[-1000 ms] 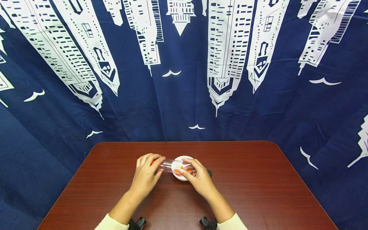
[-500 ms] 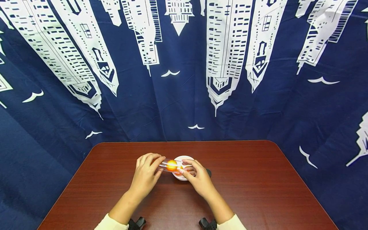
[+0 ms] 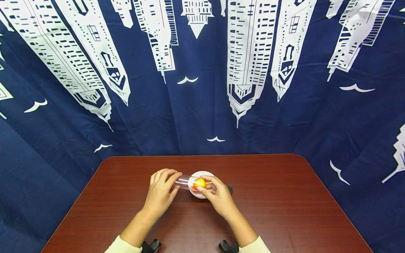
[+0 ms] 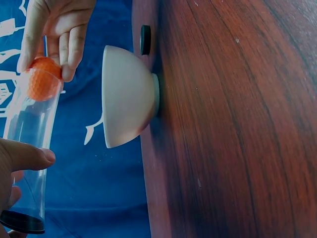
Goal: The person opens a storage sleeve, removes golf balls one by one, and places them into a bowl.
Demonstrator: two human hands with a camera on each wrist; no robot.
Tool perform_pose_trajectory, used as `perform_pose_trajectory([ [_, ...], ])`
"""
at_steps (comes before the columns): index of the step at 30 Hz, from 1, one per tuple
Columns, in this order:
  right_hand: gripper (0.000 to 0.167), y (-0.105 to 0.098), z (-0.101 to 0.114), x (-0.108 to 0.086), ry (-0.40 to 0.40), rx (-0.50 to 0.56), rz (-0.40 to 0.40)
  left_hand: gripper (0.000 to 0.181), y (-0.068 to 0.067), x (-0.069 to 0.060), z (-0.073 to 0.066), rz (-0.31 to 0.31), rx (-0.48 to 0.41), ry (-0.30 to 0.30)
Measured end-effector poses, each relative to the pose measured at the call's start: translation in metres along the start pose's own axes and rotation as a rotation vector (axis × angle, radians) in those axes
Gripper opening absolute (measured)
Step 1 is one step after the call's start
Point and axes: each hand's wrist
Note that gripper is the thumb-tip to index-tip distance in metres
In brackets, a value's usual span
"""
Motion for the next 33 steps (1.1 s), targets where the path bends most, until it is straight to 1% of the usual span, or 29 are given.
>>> perform_pose_trajectory([
  [5,0.040,-0.001,0.001,0.001,-0.020,0.008,-0.002,0.053,0.000,-0.002,-0.001,0.011,0.000,-0.040],
  [9,0.040,-0.003,0.003,0.004,-0.046,0.025,-0.005,0.054,0.002,-0.004,0.000,0.001,-0.003,-0.083],
  [13,0.040,-0.007,0.004,0.006,-0.059,0.023,-0.021,0.058,0.004,-0.006,0.002,-0.018,-0.014,-0.148],
  [16,0.039,-0.011,0.004,0.008,-0.067,-0.009,-0.034,0.060,0.005,-0.007,0.003,-0.030,-0.044,-0.205],
  [19,0.039,-0.014,0.004,0.010,-0.077,-0.084,-0.038,0.059,0.006,-0.009,0.003,-0.038,-0.085,-0.274],
  [22,0.041,-0.016,0.006,0.013,-0.082,-0.185,-0.027,0.058,0.007,-0.011,0.004,-0.037,-0.143,-0.356],
  [25,0.042,-0.018,0.007,0.015,-0.096,-0.277,0.001,0.055,0.008,-0.013,0.005,-0.031,-0.218,-0.438],
  [30,0.039,-0.018,0.005,0.018,-0.145,-0.428,0.056,0.050,0.011,-0.018,0.009,-0.012,-0.338,-0.551],
  [33,0.039,-0.016,0.004,0.020,-0.159,-0.518,0.081,0.049,0.014,-0.021,0.011,0.007,-0.398,-0.612],
])
Point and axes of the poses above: each hand's wrist, its own x-axis towards the middle knuckle, its own y-axis out of the palm, z = x × y, and after that the axes turned 8 degrees about -x, right-handed
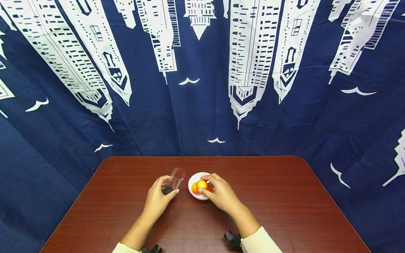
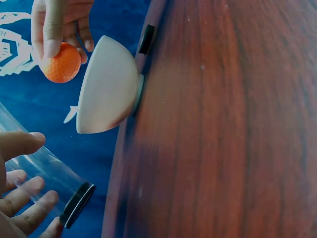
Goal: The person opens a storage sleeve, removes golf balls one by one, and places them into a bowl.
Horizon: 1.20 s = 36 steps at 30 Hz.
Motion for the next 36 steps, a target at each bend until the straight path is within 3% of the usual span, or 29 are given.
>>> perform_pose_trajectory([
  [5,0.039,0.002,0.002,0.000,-0.019,-0.114,0.055,0.048,0.001,-0.002,0.005,0.051,-0.045,-0.077],
  [14,0.035,0.009,0.000,0.001,-0.040,-0.232,0.067,0.049,0.005,-0.004,0.010,0.084,-0.069,-0.130],
  [29,0.034,0.013,0.001,0.002,-0.008,-0.237,0.114,0.050,0.008,-0.006,0.017,0.102,-0.112,-0.174],
  [36,0.032,0.013,-0.002,0.003,-0.054,-0.258,0.154,0.049,0.008,-0.006,0.018,0.102,-0.131,-0.169],
])
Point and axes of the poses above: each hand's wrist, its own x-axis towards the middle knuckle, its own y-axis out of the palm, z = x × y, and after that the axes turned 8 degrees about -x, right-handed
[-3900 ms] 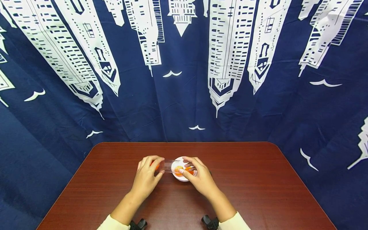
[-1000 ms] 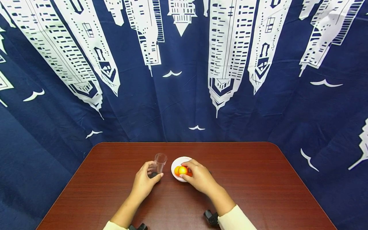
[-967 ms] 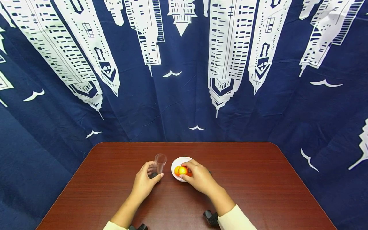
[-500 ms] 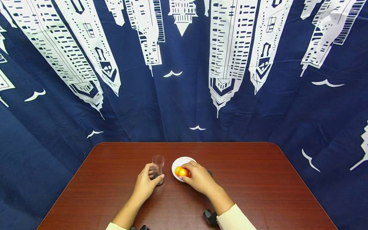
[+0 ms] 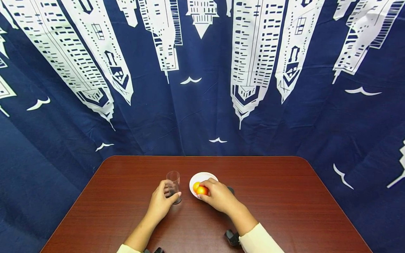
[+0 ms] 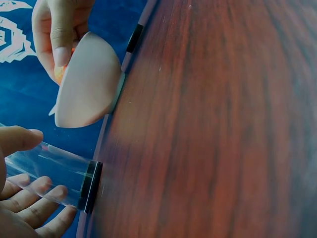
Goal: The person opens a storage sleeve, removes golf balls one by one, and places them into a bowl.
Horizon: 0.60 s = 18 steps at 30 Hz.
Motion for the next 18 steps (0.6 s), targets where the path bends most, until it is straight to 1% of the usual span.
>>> perform_pose_trajectory([
  [5,0.026,-0.0007,-0.0002,0.0016,-0.023,-0.008,0.047,0.050,-0.0008,-0.0004,0.0009,0.007,-0.004,-0.030],
  [8,0.022,-0.0006,0.0005,0.0016,-0.024,-0.009,0.058,0.051,-0.0009,-0.0009,0.0010,0.012,-0.002,-0.022],
  [13,0.021,0.0006,0.0021,0.0026,-0.035,-0.021,0.042,0.051,-0.0010,-0.0002,0.0026,0.023,-0.004,0.000],
  [18,0.021,0.0002,0.0034,0.0031,-0.043,-0.023,0.029,0.052,-0.0013,0.0003,0.0026,0.041,-0.006,-0.015],
])
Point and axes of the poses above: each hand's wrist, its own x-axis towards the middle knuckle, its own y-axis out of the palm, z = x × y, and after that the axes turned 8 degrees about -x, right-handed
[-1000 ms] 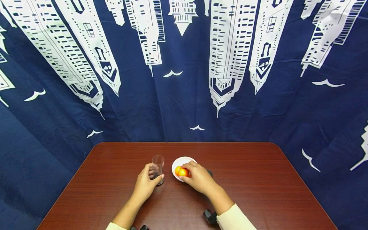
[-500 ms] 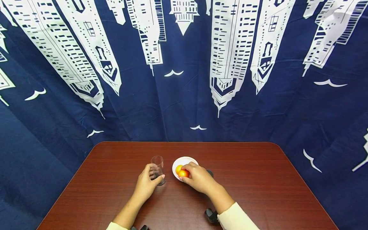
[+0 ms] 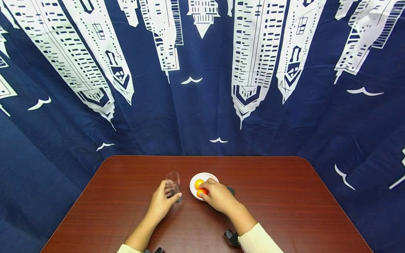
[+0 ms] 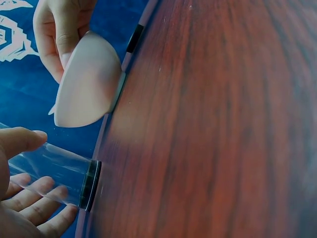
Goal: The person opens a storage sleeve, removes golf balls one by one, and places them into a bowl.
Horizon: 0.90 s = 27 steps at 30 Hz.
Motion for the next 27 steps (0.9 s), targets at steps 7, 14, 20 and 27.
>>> perform_pose_trajectory([
  [7,0.021,0.001,-0.001,0.001,0.001,-0.014,-0.015,0.059,0.002,0.001,-0.001,-0.007,-0.009,-0.012],
  [14,0.020,-0.004,0.000,0.000,0.031,0.058,-0.092,0.063,-0.001,0.003,-0.004,-0.020,-0.054,0.009],
  [20,0.021,-0.010,-0.001,0.000,0.032,0.168,-0.163,0.070,-0.009,0.005,-0.008,-0.023,-0.068,0.023],
  [27,0.019,-0.023,0.003,0.000,0.045,0.211,-0.204,0.068,-0.019,0.006,-0.017,-0.046,-0.042,0.056],
])
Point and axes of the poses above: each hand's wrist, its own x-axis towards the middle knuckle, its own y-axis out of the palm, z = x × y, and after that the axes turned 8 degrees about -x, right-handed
